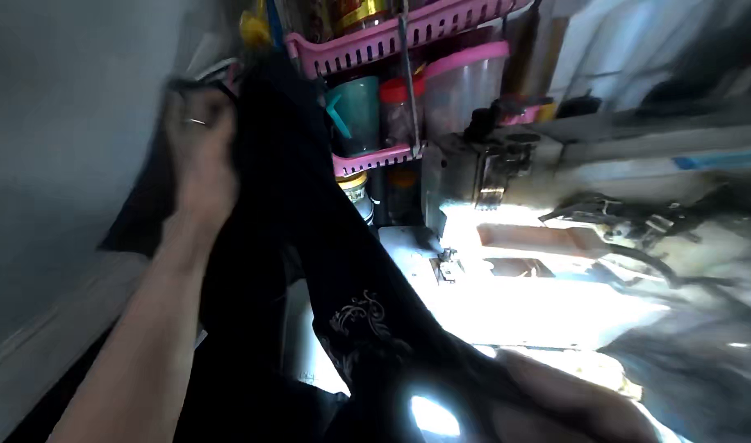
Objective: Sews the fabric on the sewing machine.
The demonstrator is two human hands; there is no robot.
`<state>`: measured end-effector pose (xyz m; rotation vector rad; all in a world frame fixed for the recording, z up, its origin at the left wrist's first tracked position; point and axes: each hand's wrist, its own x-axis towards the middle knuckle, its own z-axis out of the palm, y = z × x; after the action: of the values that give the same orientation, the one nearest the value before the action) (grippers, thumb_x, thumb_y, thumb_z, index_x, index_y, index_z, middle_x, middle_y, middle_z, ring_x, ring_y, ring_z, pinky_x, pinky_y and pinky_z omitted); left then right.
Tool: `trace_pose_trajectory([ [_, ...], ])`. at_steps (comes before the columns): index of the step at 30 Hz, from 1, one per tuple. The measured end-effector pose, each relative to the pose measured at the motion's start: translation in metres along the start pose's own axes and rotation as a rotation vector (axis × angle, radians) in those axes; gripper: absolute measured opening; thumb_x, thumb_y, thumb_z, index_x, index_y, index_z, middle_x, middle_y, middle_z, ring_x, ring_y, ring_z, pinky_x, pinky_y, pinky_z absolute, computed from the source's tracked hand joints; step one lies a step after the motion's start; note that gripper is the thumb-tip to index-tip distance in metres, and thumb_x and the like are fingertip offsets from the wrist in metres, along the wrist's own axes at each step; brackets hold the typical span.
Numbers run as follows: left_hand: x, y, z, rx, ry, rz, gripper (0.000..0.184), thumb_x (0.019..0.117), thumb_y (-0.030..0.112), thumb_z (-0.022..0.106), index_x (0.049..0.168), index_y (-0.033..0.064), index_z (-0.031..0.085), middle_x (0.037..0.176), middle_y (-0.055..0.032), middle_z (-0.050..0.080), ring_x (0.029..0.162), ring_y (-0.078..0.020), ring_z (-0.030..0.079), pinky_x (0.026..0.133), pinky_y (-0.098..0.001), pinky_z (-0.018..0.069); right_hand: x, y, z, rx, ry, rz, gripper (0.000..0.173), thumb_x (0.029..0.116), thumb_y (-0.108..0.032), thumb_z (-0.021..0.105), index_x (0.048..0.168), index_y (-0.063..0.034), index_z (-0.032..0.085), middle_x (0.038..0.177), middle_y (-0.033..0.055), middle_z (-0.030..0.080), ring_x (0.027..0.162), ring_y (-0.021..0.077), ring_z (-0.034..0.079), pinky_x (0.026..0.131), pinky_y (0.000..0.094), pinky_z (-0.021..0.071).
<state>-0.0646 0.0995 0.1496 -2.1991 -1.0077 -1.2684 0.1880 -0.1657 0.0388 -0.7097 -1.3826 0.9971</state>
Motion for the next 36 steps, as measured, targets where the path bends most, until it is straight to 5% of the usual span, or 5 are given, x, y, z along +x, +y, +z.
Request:
trace_pose_trajectory([
  [3, -0.030, 0.008, 0.046, 0.020, -0.645, -0.051, 0.043, 0.1010, 0.017, 0.063, 0.144, 0.0143, 0.058, 0.158, -0.0174, 0.043, 0.145, -0.0431, 0.040, 0.109, -0.0810, 0.0235, 0.004, 0.050, -0.013, -0.019, 0.253, 0.427, 0.015, 0.1012, -0.010, 0.047, 0.093, -0.0131, 0.059, 0.066, -0.0138, 0.058, 0.052, -0.0068, 0.046, 0.049, 0.0118, 0.0396],
  [6, -0.094, 0.072, 0.046, -0.450, -0.810, -0.116, 0.036, 0.0958, 0.032, 0.070, 0.127, 0.0133, 0.066, 0.115, -0.0062, 0.068, 0.092, -0.0165, 0.068, 0.079, -0.0393, 0.0595, 0.007, 0.112, -0.031, -0.090, 0.373, 0.501, 0.016, 0.0956, 0.000, 0.053, 0.100, 0.0108, 0.063, 0.073, -0.0038, 0.061, 0.064, -0.0101, 0.053, 0.066, 0.0071, 0.0454],
  [11, -0.176, 0.160, 0.052, -0.832, -0.666, -0.373, 0.056, 0.0901, 0.026, 0.072, 0.137, -0.0001, 0.058, 0.123, -0.0118, 0.070, 0.108, -0.0118, 0.069, 0.094, -0.0303, 0.0570, 0.027, 0.095, -0.021, -0.059, 0.293, 0.481, 0.014, 0.1012, -0.012, 0.056, 0.111, -0.0050, 0.063, 0.080, -0.0099, 0.063, 0.060, -0.0082, 0.051, 0.056, 0.0103, 0.0454],
  [31, -0.122, 0.115, 0.003, -1.263, -0.699, -0.822, 0.019, 0.1028, 0.015, 0.056, 0.113, 0.0086, 0.071, 0.101, -0.0019, 0.074, 0.093, -0.0081, 0.070, 0.086, -0.0270, 0.0590, 0.032, 0.089, 0.014, -0.550, 0.176, -0.393, 0.017, 0.0995, -0.003, 0.059, 0.113, 0.0039, 0.066, 0.111, 0.0151, 0.071, 0.103, 0.0120, 0.069, 0.090, 0.0232, 0.0574],
  [36, -0.111, 0.086, 0.011, -0.324, -0.784, -0.017, 0.029, 0.1004, 0.015, 0.053, 0.121, -0.0006, 0.067, 0.106, -0.0179, 0.072, 0.098, -0.0273, 0.071, 0.086, -0.0476, 0.0572, 0.038, 0.125, 0.011, -1.182, -0.289, -0.068, 0.022, 0.0991, -0.010, 0.056, 0.117, -0.0130, 0.069, 0.109, 0.0106, 0.068, 0.075, 0.0284, 0.069, 0.063, 0.0478, 0.0579],
])
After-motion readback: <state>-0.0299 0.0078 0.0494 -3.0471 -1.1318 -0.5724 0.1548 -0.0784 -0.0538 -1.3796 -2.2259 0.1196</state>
